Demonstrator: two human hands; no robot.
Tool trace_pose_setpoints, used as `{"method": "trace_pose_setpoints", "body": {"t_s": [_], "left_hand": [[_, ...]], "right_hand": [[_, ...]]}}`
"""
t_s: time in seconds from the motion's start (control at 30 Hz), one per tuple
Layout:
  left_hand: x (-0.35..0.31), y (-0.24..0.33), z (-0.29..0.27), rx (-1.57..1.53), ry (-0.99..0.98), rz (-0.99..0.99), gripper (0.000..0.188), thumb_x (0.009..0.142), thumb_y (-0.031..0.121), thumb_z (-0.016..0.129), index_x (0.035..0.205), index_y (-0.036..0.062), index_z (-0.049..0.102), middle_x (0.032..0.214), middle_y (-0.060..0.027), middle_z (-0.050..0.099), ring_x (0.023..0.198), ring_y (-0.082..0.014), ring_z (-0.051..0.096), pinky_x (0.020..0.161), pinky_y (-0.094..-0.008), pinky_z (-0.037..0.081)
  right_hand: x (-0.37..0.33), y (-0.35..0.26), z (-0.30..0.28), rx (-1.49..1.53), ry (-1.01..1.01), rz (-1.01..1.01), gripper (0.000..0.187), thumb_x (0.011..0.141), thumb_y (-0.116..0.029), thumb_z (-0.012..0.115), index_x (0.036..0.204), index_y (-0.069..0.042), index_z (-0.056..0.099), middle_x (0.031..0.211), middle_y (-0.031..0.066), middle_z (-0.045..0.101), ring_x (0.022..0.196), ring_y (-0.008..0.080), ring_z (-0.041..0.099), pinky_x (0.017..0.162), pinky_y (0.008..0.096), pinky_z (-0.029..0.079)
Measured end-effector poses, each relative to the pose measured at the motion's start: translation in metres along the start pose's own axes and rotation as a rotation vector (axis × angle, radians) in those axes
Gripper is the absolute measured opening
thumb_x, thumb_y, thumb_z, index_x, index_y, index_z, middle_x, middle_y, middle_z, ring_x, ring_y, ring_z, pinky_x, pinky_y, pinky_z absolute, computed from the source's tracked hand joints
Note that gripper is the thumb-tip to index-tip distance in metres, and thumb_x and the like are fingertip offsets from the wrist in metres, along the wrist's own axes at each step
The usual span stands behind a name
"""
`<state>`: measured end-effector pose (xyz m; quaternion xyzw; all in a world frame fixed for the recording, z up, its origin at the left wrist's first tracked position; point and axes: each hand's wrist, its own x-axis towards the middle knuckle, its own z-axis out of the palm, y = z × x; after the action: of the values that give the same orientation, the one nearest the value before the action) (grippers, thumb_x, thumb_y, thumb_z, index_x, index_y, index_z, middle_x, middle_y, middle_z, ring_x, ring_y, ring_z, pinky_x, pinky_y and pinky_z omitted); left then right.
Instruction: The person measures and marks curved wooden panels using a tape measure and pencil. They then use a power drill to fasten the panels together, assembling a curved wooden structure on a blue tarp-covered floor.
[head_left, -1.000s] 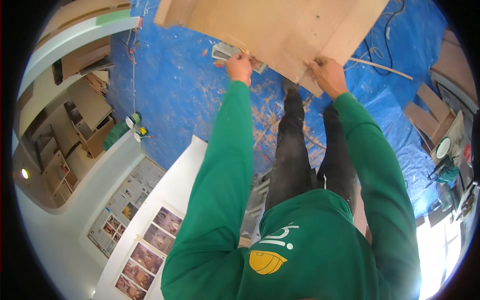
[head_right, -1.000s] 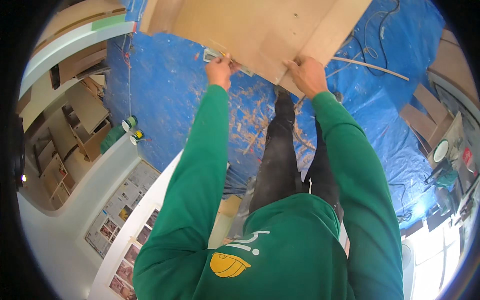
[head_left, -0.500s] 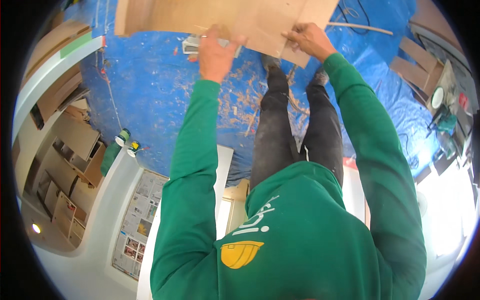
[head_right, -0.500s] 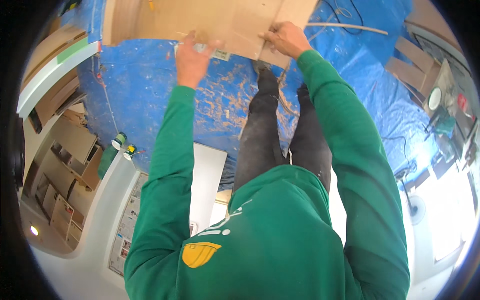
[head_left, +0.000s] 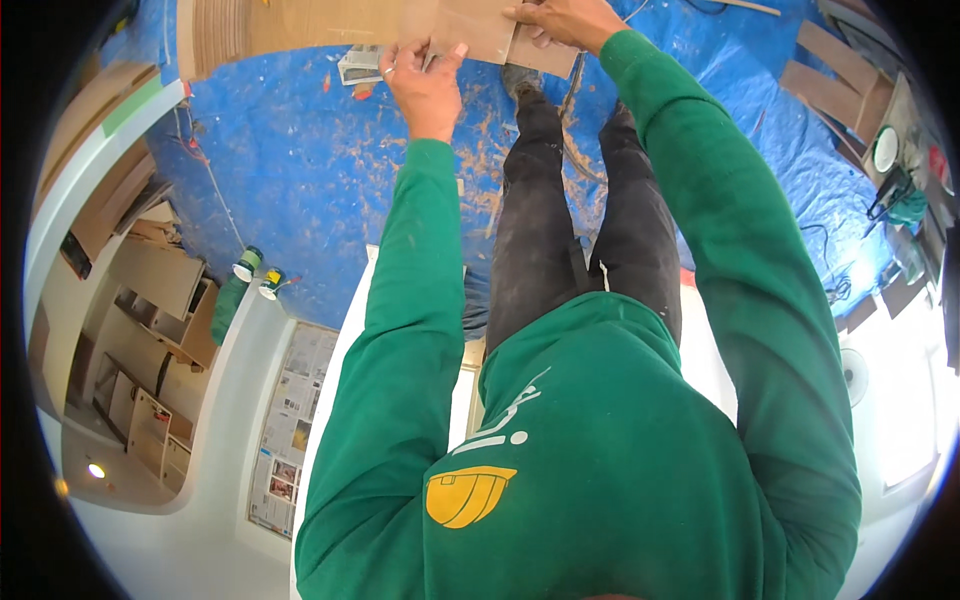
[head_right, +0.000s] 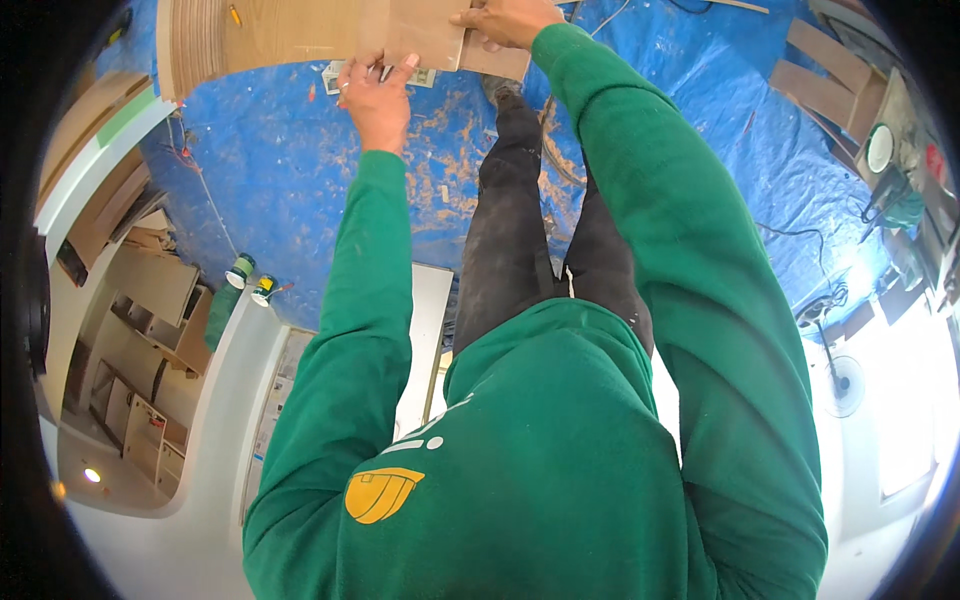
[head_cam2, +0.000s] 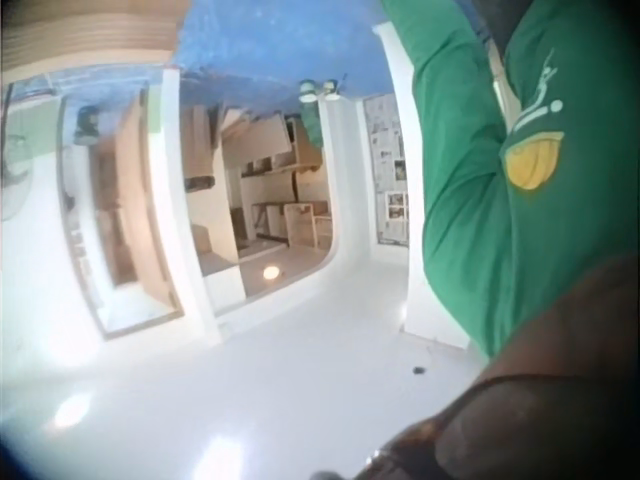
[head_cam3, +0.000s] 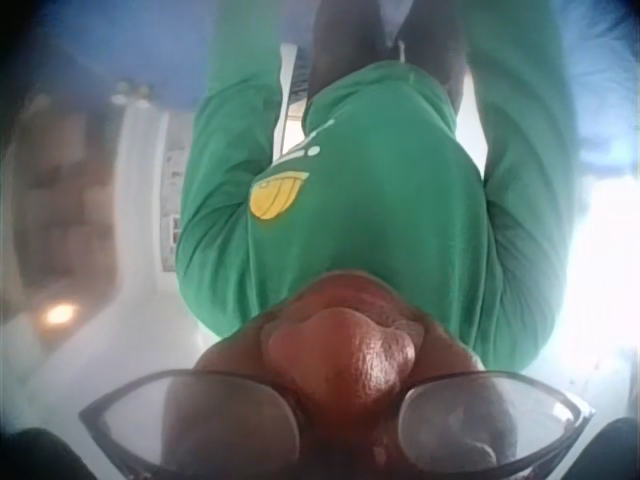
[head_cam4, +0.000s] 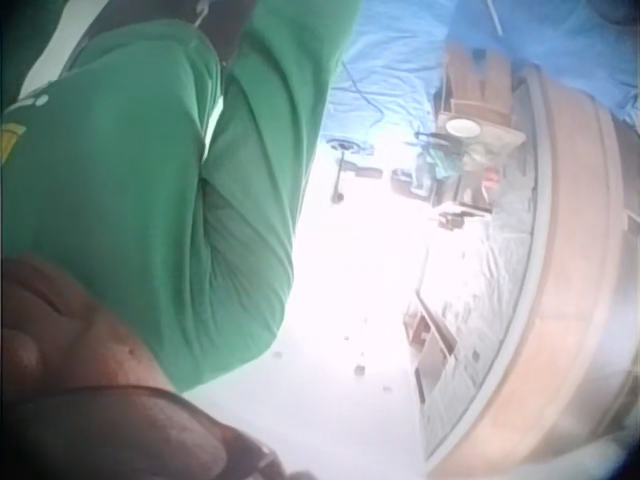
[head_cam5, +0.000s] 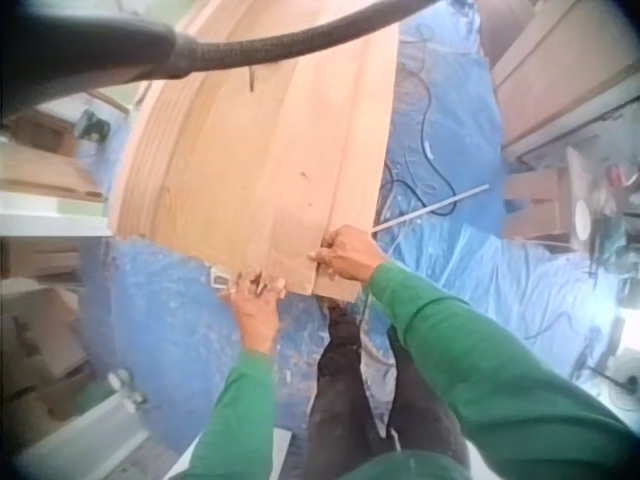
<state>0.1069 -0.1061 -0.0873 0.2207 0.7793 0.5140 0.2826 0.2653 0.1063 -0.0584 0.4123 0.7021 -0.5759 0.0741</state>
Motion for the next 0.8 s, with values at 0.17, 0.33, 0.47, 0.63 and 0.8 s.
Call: {"method": "trace_pose_setpoints", "body": {"t_s": [0.17, 0.33, 0.47, 0.63, 0.8], "left_hand": [[-0.002, 0.013, 0.006, 0.071, 0.004, -0.001, 0.058, 0.083, 0.009, 0.097, 0.126, -0.0124, 0.065, 0.156, -0.0206, 0.038, 0.121, -0.0331, 0.068, 0.105, -0.0431, 0.060], [-0.002, 0.012, 0.007, 0.024, 0.049, 0.019, 0.038, 0.088, -0.002, 0.090, 0.118, -0.0089, 0.069, 0.137, -0.0129, 0.052, 0.111, -0.0254, 0.072, 0.099, -0.0369, 0.063], [-0.004, 0.009, 0.004, -0.045, 0.039, 0.007, 0.040, 0.087, 0.000, 0.091, 0.118, -0.0082, 0.069, 0.140, -0.0130, 0.052, 0.113, -0.0263, 0.071, 0.097, -0.0359, 0.062], [-0.008, 0.018, 0.009, 0.005, 0.036, 0.015, 0.043, 0.087, 0.001, 0.092, 0.122, -0.0076, 0.068, 0.148, -0.0135, 0.046, 0.118, -0.0282, 0.069, 0.098, -0.0363, 0.062], [-0.007, 0.008, 0.002, -0.059, 0.037, 0.002, 0.045, 0.086, 0.002, 0.092, 0.123, -0.0077, 0.068, 0.153, -0.0145, 0.042, 0.120, -0.0298, 0.069, 0.101, -0.0383, 0.062]], "right_hand": [[-0.006, -0.004, 0.001, -0.019, 0.040, 0.045, 0.040, 0.091, -0.040, 0.083, 0.087, 0.000, 0.082, 0.072, 0.0132, 0.078, 0.067, 0.0243, 0.079, 0.066, 0.0380, 0.061], [-0.005, -0.002, 0.001, 0.018, 0.035, 0.033, 0.037, 0.090, -0.038, 0.084, 0.086, -0.001, 0.082, 0.073, 0.0127, 0.079, 0.067, 0.0224, 0.079, 0.065, 0.0375, 0.061], [-0.007, -0.005, -0.001, 0.072, 0.003, 0.066, 0.033, 0.090, -0.034, 0.085, 0.086, -0.002, 0.082, 0.074, 0.0115, 0.079, 0.068, 0.0196, 0.079, 0.064, 0.0365, 0.060], [-0.005, 0.006, -0.001, 0.088, -0.005, 0.018, 0.033, 0.090, -0.034, 0.086, 0.088, -0.001, 0.082, 0.075, 0.0116, 0.079, 0.068, 0.0193, 0.079, 0.064, 0.0358, 0.060], [-0.005, 0.005, 0.004, 0.085, 0.024, 0.004, 0.035, 0.090, -0.035, 0.087, 0.090, 0.000, 0.083, 0.076, 0.0123, 0.080, 0.069, 0.0195, 0.079, 0.065, 0.0353, 0.061]]}}
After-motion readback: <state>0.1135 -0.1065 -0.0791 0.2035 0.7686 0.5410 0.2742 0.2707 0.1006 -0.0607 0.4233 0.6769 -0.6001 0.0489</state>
